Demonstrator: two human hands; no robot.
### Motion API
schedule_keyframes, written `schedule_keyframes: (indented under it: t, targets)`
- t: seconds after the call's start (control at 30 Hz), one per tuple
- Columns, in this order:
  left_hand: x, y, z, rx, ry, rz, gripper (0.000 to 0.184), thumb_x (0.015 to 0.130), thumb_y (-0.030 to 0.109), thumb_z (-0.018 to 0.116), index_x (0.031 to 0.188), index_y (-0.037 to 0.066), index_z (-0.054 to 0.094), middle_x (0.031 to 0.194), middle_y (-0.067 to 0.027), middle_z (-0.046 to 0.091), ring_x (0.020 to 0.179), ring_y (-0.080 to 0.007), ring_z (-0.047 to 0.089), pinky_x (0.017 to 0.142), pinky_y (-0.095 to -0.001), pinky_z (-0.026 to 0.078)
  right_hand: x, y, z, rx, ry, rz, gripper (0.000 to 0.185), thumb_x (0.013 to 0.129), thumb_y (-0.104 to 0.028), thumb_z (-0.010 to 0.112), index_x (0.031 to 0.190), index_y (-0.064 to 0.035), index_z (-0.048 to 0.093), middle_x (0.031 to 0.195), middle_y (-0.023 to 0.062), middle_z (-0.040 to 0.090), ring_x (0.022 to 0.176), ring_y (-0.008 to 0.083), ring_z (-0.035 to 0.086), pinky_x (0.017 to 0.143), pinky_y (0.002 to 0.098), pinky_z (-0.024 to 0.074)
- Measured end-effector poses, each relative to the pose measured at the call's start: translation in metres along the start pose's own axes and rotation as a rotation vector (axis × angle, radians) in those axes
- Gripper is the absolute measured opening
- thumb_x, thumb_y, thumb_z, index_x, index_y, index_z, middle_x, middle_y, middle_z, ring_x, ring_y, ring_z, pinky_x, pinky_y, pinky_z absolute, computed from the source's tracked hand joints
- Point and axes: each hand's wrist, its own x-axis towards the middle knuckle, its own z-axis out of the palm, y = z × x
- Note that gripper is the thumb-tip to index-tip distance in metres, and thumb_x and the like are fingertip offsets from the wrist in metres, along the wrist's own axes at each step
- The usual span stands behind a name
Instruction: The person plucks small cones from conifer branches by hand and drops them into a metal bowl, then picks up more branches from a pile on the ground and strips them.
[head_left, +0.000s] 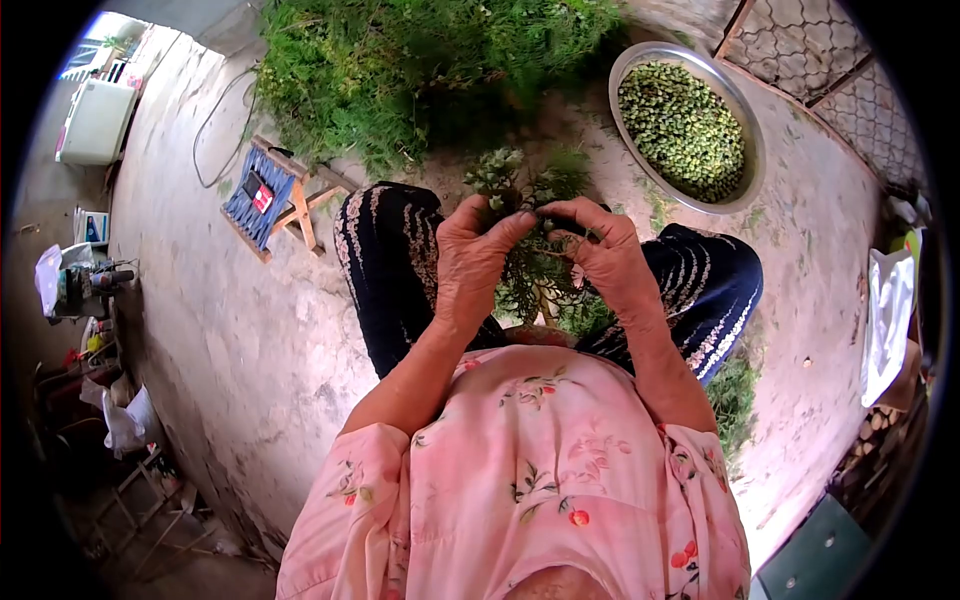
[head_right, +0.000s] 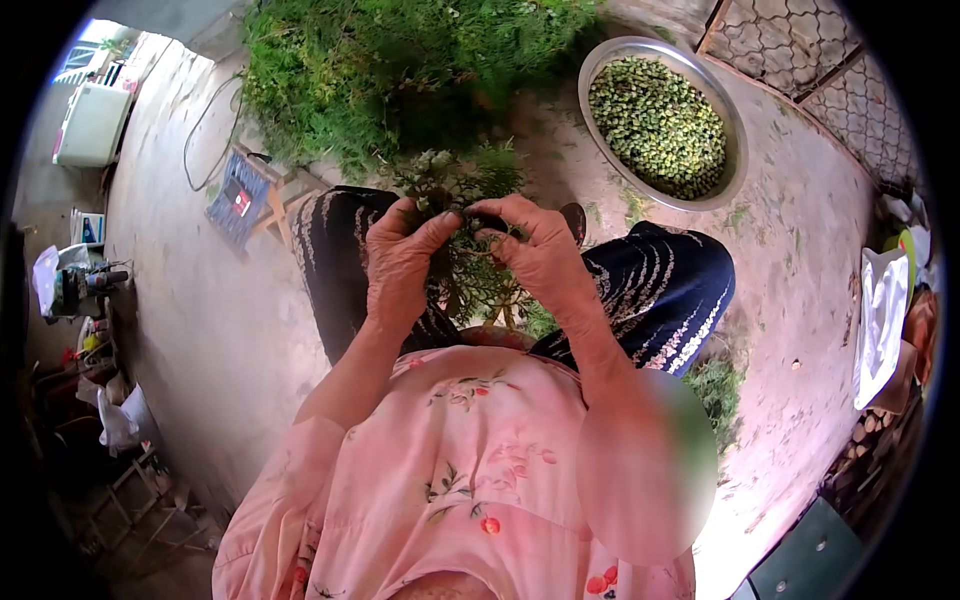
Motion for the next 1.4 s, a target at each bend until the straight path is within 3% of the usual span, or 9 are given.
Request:
schedule_keyframes:
  t: [0.23, 0.33, 0.47, 0.53, 0.63, 0.83, 1.2, 1.33, 1.4]
  targets:
    - [0.002, -0.002, 0.001, -0.011, 0.024, 0.026, 0.023, 0.073, -0.002, 0.063, 0.095, 0.0, 0.056, 0.086, -0.0034, 0.061, 0.074, -0.0075, 0.055, 0.067, -0.0206, 0.046, 0.002, 0.01, 0.001, -0.33, -0.004, -0.253, 0.024, 0.077, 0.002, 0.057, 0.101, 0.0013, 0.057, 0.091, 0.003, 0.054, 0.081, 0.009, 0.051, 0.068, 0.019, 0.0417]
    - [0.003, -0.001, 0.0, 0.042, 0.004, -0.016, 0.023, 0.073, -0.003, 0.063, 0.094, 0.0, 0.054, 0.088, -0.0037, 0.06, 0.075, -0.0082, 0.055, 0.068, -0.0209, 0.047, 0.0, 0.006, -0.001, -0.368, -0.019, -0.23, 0.026, 0.076, 0.003, 0.057, 0.102, 0.0024, 0.057, 0.092, 0.0035, 0.054, 0.084, 0.0109, 0.051, 0.072, 0.0208, 0.0415]
    - [0.005, -0.006, 0.0, -0.002, 0.005, 0.024, 0.026, 0.072, -0.005, 0.062, 0.096, 0.001, 0.052, 0.088, -0.0039, 0.059, 0.076, -0.0091, 0.055, 0.068, -0.0221, 0.047, 0.001, 0.009, 0.001, -0.483, -0.017, -0.331, 0.025, 0.077, 0.002, 0.056, 0.101, 0.0022, 0.057, 0.094, 0.0021, 0.054, 0.073, 0.0085, 0.052, 0.063, 0.0186, 0.0428]
    - [0.005, -0.006, 0.001, -0.024, 0.01, 0.053, 0.027, 0.072, -0.005, 0.061, 0.097, 0.001, 0.052, 0.089, -0.004, 0.059, 0.076, -0.0095, 0.055, 0.068, -0.0226, 0.047, -0.004, 0.001, 0.009, -0.136, 0.07, -0.078, 0.026, 0.075, 0.006, 0.051, 0.1, 0.0017, 0.056, 0.085, 0.0052, 0.056, 0.07, 0.0111, 0.052, 0.062, 0.0191, 0.0411]
    - [0.003, -0.003, 0.003, -0.039, 0.06, 0.013, 0.029, 0.071, -0.006, 0.06, 0.098, 0.002, 0.051, 0.089, -0.0039, 0.058, 0.076, -0.01, 0.055, 0.068, -0.0233, 0.047, -0.007, 0.001, 0.008, 0.138, 0.136, 0.088, 0.023, 0.079, 0.004, 0.05, 0.102, 0.002, 0.056, 0.086, 0.004, 0.056, 0.068, 0.0087, 0.051, 0.058, 0.0186, 0.042]
    - [0.003, -0.004, -0.005, -0.04, 0.105, -0.019, 0.029, 0.072, -0.005, 0.06, 0.099, 0.002, 0.052, 0.089, -0.0033, 0.059, 0.076, -0.0101, 0.055, 0.068, -0.0232, 0.046, -0.002, 0.009, -0.001, 0.604, 0.158, 0.179, 0.027, 0.082, -0.002, 0.053, 0.109, 0.0018, 0.051, 0.086, 0.0054, 0.056, 0.068, 0.012, 0.054, 0.056, 0.0225, 0.0442]
    - [0.007, -0.012, -0.016, 0.105, 0.189, 0.077, 0.022, 0.071, -0.003, 0.064, 0.091, 0.001, 0.056, 0.084, -0.0015, 0.059, 0.073, -0.0087, 0.053, 0.066, -0.0222, 0.043, -0.009, -0.005, -0.01, 0.675, 0.14, 0.052, 0.028, 0.084, -0.005, 0.052, 0.111, 0.0006, 0.049, 0.083, 0.0058, 0.058, 0.065, 0.0118, 0.056, 0.05, 0.0197, 0.04]
    - [0.008, -0.014, -0.006, 0.014, 0.181, 0.066, 0.028, 0.068, -0.005, 0.064, 0.094, 0.0, 0.053, 0.086, -0.0036, 0.059, 0.074, -0.0103, 0.054, 0.067, -0.0232, 0.045, -0.009, -0.009, 0.003, 0.546, 0.083, 0.155, 0.028, 0.082, -0.006, 0.054, 0.109, 0.001, 0.052, 0.08, 0.0053, 0.059, 0.062, 0.0099, 0.054, 0.05, 0.0177, 0.0387]
    - [0.006, -0.011, -0.003, -0.001, 0.163, 0.063, 0.028, 0.07, -0.005, 0.063, 0.095, 0.001, 0.051, 0.088, -0.0049, 0.059, 0.075, -0.0115, 0.055, 0.067, -0.0239, 0.046, -0.008, -0.003, 0.006, 0.295, 0.035, 0.128, 0.026, 0.082, -0.007, 0.055, 0.107, 0.001, 0.054, 0.074, 0.0032, 0.058, 0.06, 0.007, 0.051, 0.05, 0.0173, 0.0383]
